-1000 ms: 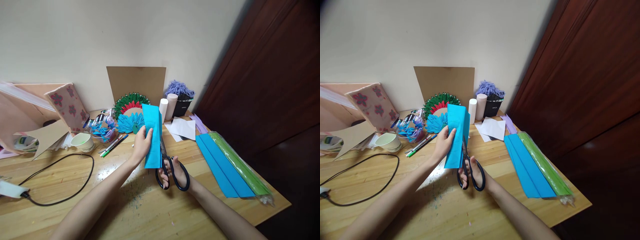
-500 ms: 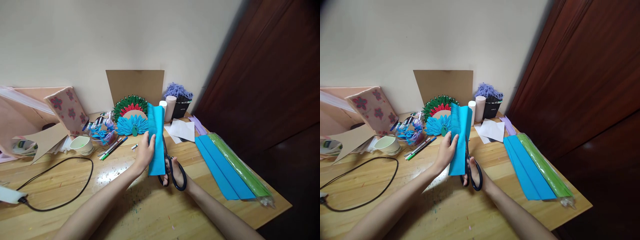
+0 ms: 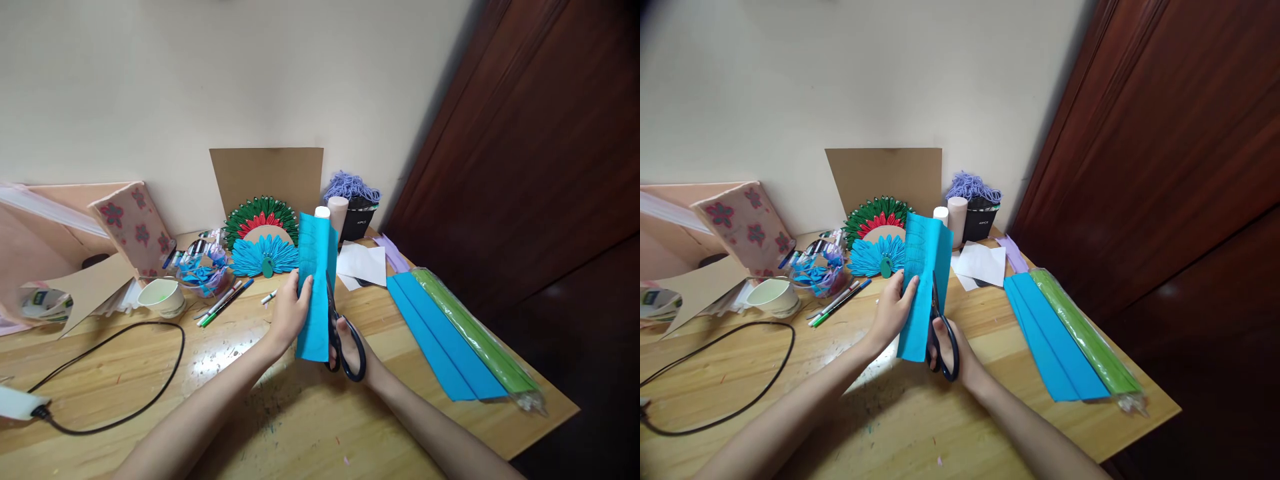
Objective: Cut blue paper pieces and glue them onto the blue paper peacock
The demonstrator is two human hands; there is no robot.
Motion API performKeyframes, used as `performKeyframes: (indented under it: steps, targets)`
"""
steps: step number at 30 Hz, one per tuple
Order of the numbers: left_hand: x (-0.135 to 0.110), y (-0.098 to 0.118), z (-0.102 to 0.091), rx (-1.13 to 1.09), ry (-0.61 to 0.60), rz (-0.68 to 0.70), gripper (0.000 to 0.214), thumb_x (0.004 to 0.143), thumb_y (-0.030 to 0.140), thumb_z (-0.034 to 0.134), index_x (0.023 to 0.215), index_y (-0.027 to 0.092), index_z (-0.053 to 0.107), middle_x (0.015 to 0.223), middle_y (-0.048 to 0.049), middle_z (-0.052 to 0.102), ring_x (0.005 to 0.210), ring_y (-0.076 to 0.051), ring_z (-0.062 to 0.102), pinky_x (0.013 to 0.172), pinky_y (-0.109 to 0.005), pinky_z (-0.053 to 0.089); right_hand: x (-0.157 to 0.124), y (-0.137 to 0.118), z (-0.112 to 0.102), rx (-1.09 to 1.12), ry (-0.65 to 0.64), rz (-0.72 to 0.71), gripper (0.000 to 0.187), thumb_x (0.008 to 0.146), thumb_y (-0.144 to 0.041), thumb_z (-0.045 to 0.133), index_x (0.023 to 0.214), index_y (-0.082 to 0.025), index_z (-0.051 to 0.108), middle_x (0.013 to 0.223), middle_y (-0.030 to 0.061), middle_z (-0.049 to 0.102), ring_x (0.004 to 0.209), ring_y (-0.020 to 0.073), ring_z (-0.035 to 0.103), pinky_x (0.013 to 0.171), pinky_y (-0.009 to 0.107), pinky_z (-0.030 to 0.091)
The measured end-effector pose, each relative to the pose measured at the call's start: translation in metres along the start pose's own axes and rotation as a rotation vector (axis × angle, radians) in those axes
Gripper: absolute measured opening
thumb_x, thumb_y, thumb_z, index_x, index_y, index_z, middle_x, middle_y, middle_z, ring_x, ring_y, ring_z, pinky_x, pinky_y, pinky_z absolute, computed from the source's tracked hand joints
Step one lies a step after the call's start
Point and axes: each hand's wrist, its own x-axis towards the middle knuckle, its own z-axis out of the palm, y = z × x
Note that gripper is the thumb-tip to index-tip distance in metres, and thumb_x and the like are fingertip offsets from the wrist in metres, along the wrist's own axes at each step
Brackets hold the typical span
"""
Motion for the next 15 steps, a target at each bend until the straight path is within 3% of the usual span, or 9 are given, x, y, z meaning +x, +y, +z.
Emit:
performKeyframes:
  steps: [3,9,15]
  targets:
    - [0.0004,-0.0014,0.0002,-0.042,-0.008,-0.011,0.017,0.089,0.033,0.042,0.081,0.018,0.047,0.082,-0.0020,0.056,0.075,-0.015,0.052,0.066,-0.025,0.038,0.0012,0.0032,0.0018,0.038,0.053,0.024,0.069,0.065,-0.085,0.028,0.047,-0.019,0.039,0.037,-0.0043,0.036,0.030,0.0074,0.040,0.032,0.019,0.030]
    - [-0.0012,-0.0002,0.0013,-0.136,-0.071,-0.002,0.019,0.090,0.033,0.042,0.090,0.017,0.052,0.093,-0.0046,0.060,0.083,-0.016,0.055,0.074,-0.026,0.040,0.0037,-0.0021,-0.0031,-0.016,-0.027,-0.038,0.078,0.065,-0.087,0.013,0.044,-0.018,0.044,0.039,0.0008,0.044,0.037,0.0106,0.050,0.039,0.021,0.038]
    - [-0.0039,-0.0006,0.0055,-0.200,-0.124,-0.037,0.022,0.089,0.035,0.043,0.094,0.017,0.055,0.097,-0.0061,0.062,0.090,-0.018,0.056,0.081,-0.028,0.041,0.0052,0.0039,-0.0039,-0.019,0.076,-0.054,0.071,0.070,-0.083,0.022,0.044,-0.019,0.040,0.036,-0.0014,0.040,0.032,0.0093,0.044,0.034,0.020,0.033]
